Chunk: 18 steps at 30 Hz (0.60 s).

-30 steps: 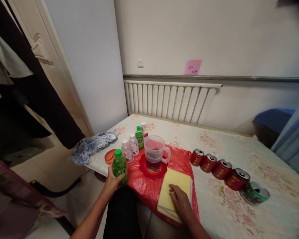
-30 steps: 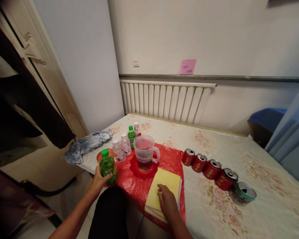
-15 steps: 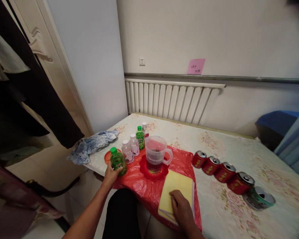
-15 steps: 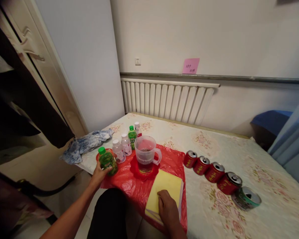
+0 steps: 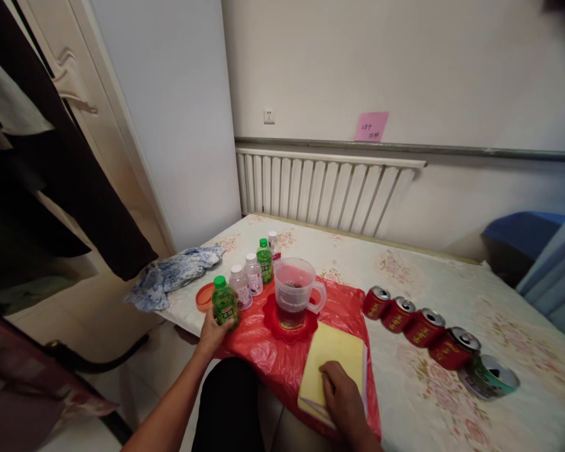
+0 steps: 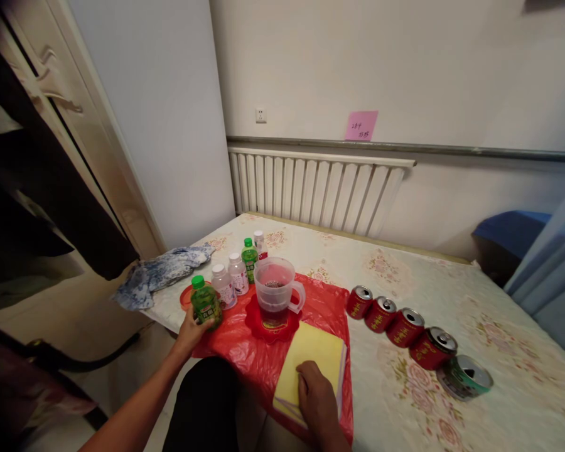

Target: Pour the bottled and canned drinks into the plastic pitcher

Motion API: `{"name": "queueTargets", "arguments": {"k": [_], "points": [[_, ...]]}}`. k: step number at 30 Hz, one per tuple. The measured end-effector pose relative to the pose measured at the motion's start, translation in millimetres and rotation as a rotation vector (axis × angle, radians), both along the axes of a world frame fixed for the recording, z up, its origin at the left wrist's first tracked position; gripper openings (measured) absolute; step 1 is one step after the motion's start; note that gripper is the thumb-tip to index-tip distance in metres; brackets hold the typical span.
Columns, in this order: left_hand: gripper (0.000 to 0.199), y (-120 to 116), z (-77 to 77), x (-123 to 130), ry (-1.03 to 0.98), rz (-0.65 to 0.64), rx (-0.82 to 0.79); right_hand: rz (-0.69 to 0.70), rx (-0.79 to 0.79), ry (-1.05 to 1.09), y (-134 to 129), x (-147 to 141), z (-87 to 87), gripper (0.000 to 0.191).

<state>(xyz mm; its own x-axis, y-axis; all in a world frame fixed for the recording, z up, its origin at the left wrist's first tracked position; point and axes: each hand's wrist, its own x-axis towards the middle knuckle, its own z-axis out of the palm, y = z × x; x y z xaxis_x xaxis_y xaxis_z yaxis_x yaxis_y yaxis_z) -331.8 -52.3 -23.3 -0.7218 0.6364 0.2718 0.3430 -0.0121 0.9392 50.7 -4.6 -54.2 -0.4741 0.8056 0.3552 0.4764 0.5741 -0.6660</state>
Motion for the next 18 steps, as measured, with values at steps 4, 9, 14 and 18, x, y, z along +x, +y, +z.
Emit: {"name": "queueTargets", "arguments": {"k": [4, 9, 14, 18], "points": [[0.056, -0.1, -11.5, -1.6, 0.019, 0.039, -0.012, -0.018, -0.003, 0.001, 0.0, 0.1, -0.8, 0.018], [0.050, -0.5, -14.4, -1.3, 0.038, 0.073, -0.041, -0.015, -0.001, -0.007, -0.9, 0.2, 1.9, 0.019], [0.050, 0.3, -12.2, 0.1, 0.049, 0.067, -0.048, -0.005, 0.023, 0.006, -1.0, -0.6, 4.4, 0.020], [0.049, 0.7, -11.8, 0.7, 0.056, 0.051, -0.055, -0.013, -0.003, 0.001, -1.2, -0.8, 4.7, 0.020]]}}
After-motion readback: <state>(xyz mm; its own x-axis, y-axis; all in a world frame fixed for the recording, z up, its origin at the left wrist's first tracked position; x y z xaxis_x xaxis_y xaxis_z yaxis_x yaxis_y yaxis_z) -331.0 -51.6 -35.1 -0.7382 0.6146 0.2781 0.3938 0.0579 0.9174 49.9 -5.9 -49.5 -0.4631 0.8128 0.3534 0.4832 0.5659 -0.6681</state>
